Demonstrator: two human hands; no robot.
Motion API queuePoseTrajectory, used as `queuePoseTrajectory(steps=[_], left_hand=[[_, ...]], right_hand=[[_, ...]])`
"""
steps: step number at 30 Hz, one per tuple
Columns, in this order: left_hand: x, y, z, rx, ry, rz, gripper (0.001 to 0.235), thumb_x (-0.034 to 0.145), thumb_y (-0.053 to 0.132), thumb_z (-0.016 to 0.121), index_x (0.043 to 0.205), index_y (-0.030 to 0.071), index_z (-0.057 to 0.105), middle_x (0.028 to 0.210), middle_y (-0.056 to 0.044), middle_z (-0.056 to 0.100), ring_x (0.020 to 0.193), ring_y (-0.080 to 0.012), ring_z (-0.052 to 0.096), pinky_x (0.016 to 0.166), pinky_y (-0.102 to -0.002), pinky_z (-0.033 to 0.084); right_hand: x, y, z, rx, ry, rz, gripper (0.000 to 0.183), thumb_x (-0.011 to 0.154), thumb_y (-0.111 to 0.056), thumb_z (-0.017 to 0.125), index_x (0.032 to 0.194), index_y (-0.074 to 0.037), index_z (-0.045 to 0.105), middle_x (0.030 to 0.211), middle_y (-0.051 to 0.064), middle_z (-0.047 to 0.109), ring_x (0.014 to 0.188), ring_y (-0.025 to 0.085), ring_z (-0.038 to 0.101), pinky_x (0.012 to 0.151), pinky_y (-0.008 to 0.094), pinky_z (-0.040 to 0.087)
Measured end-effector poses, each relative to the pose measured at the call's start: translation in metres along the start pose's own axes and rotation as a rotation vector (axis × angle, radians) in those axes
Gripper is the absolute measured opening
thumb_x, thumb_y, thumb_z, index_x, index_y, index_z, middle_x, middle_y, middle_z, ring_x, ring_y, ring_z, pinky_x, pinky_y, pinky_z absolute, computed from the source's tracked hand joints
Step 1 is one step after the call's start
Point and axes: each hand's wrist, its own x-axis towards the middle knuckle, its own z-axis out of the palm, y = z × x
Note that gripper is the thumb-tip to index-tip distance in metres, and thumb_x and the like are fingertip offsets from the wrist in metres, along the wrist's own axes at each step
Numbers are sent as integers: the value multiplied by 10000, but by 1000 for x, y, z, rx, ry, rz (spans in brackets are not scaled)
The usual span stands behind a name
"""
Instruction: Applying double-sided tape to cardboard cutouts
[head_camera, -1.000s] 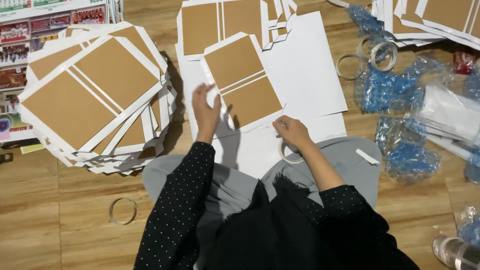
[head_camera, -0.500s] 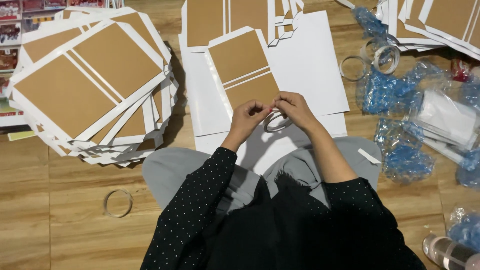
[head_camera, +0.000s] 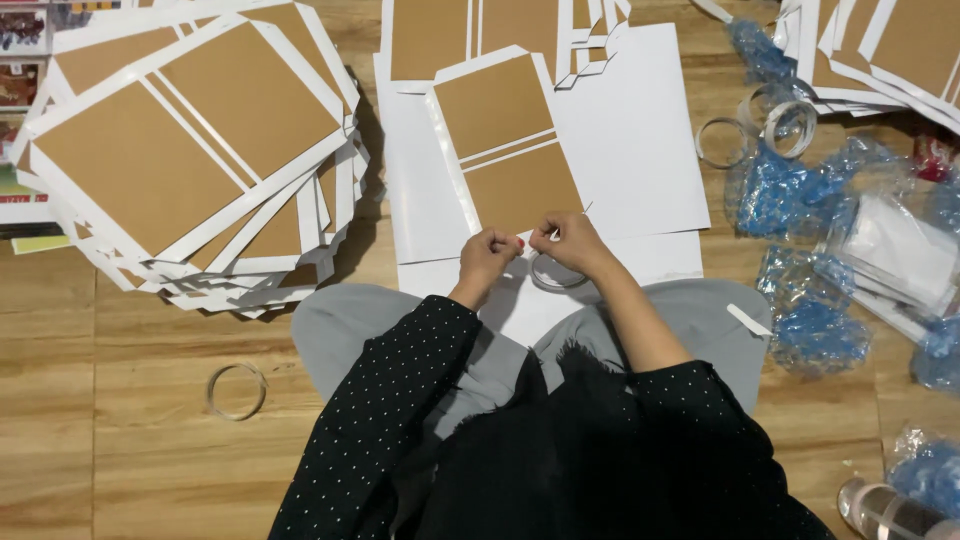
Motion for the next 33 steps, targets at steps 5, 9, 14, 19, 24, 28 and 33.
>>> queuePoseTrajectory(steps=[5,9,14,19,24,28,33], left_hand=[[-9,5,-23,423,-71,-44,494,744,268,666,1183,141,477,897,-113,667,959,-308,613,818,-427,477],[-31,66,-61,610,32,8,650,822,129,578,1362,26,232,1117,-268,530,1078,-441,499,913,-546,384],[9,36,-37,655,-19,276,179,757,107,632,933,96,602,868,-89,547,889,-300,556,781,-408,463],[30,7,-25,698,-105,250,123,725,120,676,832,137,617,837,-55,553,882,-277,560,780,-397,467],[34,8,-29,693,-109,243,113,719,122,678,800,159,608,821,-42,549,882,-276,558,788,-396,466],[31,12,-30,628,-134,205,99,728,99,662,805,145,619,813,-66,554,882,-296,556,801,-403,455],[32,13,-30,592,-117,203,92,723,92,660,793,145,633,782,-57,557,852,-278,561,780,-382,457]], right_hand=[[7,46,34,-232,-26,184,92,691,-219,640,736,-144,665,694,60,640,732,279,623,660,363,478],[12,46,23,-233,-25,214,109,693,-212,646,763,-131,669,732,80,645,768,297,623,679,371,467],[20,14,25,-296,-97,204,111,679,-227,645,752,-145,657,733,67,646,811,319,622,718,414,474],[32,21,37,-311,-110,238,102,686,-263,647,746,-181,651,727,38,642,813,300,625,718,411,480],[37,19,39,-301,-134,242,110,689,-274,646,753,-184,654,729,32,643,812,302,626,711,418,481],[36,20,42,-328,-135,236,79,693,-250,627,728,-183,651,716,43,640,804,315,627,707,421,484],[38,17,42,-352,-126,239,98,693,-252,630,741,-170,654,726,54,645,806,314,630,711,419,489]])
